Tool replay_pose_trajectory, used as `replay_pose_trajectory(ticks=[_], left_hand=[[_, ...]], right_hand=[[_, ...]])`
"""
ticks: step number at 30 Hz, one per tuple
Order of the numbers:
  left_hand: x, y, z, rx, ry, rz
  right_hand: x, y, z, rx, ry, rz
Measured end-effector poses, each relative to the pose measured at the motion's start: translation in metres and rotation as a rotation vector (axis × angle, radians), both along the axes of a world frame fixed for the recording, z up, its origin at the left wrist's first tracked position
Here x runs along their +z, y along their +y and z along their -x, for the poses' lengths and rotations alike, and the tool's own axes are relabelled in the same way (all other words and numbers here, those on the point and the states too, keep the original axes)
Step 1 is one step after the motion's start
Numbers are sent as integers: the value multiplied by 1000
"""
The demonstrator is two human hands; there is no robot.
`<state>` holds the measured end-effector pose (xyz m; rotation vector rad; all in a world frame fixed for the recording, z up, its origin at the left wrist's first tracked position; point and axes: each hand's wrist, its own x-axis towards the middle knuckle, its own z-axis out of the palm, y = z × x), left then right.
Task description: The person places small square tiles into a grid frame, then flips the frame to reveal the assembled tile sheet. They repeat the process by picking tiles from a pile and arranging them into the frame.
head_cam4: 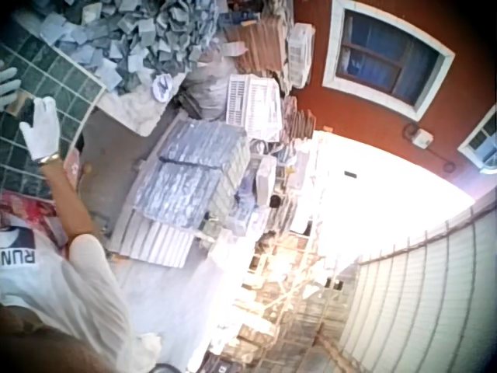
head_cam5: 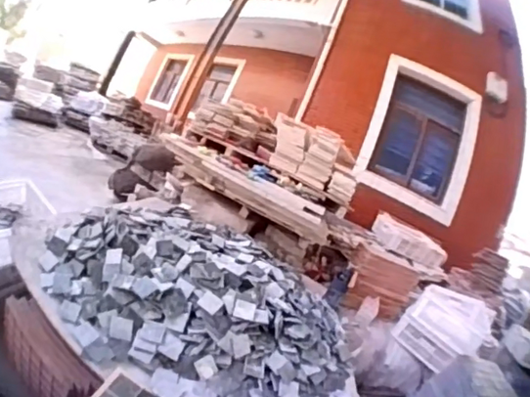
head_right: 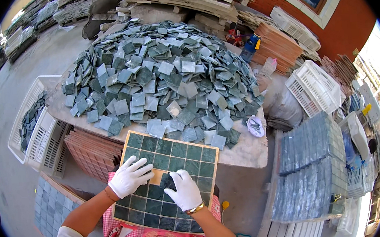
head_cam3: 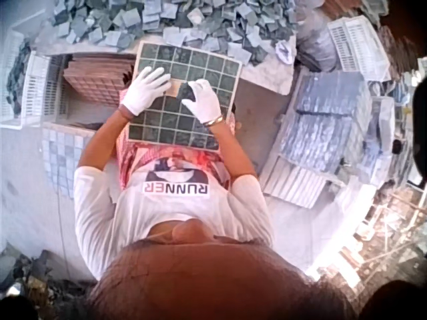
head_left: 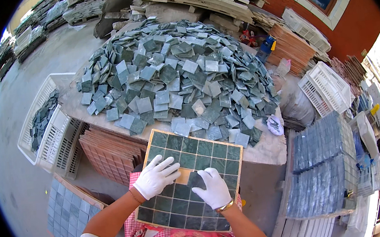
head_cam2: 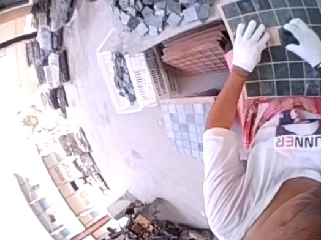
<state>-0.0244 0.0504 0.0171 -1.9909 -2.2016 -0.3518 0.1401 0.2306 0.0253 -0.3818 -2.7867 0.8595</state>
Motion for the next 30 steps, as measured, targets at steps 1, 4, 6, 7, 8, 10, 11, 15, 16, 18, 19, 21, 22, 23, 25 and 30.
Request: replay_pose_trajectory(ticks=[1,4,6,7,8,10,11,15,16,18,19,21,22,23,25,30], left_hand=[[-1,-3,1,5,-13,-3],[-9,-13,0,45,-97,-52],[-13,-24,-4,139,-214,-126],[-12,-31,-8,155,-235,-119],[-10,-33,-15,153,-239,-51],[-9,-31,-33,138,-247,-34],[-11,-25,-40,129,-246,-11],[-15,-5,-52,257,-209,41],[-16,1,-49,271,-204,32],[-16,10,-36,281,-178,40],[-16,17,-30,288,-163,33],[-15,30,-20,298,-125,30],[-15,33,-19,297,-113,29],[-14,35,-19,296,-102,28],[-12,41,-24,244,-90,59],[-8,42,-110,-153,-167,248]], right_hand=[[0,-3,10,-8,-23,20],[-18,-7,28,49,-18,-16],[-20,-11,27,80,-19,-79],[-23,-11,26,97,-21,-91],[-26,-11,25,113,-22,-102],[-29,-13,26,120,32,-77],[-29,-9,27,143,55,-74],[-22,17,12,-47,97,488],[-18,25,2,-140,116,508],[-15,39,-18,-304,160,436],[-18,45,-27,-360,171,426],[-26,48,-41,-421,191,403],[-23,47,-45,-429,206,390],[-21,46,-48,-436,220,376],[-24,43,-51,-416,263,319],[-26,34,-35,-357,360,289]])
